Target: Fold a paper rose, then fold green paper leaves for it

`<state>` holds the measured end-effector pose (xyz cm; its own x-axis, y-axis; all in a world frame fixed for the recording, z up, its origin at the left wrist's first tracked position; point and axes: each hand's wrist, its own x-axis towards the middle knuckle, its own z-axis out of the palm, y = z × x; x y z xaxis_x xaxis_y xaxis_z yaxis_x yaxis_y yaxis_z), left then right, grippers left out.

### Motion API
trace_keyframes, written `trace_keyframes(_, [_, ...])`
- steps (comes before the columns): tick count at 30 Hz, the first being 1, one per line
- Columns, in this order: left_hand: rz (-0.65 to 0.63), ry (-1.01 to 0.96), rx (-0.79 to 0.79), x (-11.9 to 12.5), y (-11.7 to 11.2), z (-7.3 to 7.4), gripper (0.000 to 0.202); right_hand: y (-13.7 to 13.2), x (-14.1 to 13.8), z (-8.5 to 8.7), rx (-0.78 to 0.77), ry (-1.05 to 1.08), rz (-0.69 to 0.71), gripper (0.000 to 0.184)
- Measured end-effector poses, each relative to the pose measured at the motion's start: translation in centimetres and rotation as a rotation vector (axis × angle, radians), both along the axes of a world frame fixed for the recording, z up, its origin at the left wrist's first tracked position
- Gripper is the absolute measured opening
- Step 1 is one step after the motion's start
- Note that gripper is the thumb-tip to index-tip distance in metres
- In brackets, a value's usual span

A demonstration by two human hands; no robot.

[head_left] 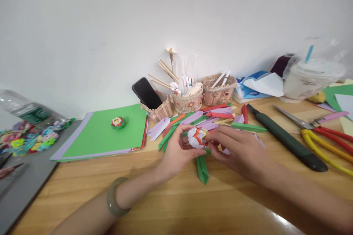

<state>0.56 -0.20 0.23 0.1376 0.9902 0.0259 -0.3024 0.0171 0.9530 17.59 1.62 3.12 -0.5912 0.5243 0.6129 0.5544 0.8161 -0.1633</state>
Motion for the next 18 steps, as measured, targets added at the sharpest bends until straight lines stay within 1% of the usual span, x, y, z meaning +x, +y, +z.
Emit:
trace_keyframes(2, [0.016,-0.004,-0.006,0.06,0.0,-0.01,0.053,-0.12,-0.04,-0.01,0.084,-0.029,-0.013,0.014])
trace_keyframes(7, [0.013,0.022,0.008,0.12,0.01,-0.19,0.053,-0.24,-0.04,-0.03,0.09,-0.029,-0.029,0.012])
trace_keyframes(11, [0.028,0.058,0.026,0.09,-0.08,-0.17,0.053,-0.14,-0.01,-0.25,0.147,0.0,-0.021,0.011])
trace_keyframes(18, [0.012,0.044,0.015,0.11,-0.25,-0.04,0.052,-0.06,-0.12,-0.21,0.096,0.021,-0.016,0.009])
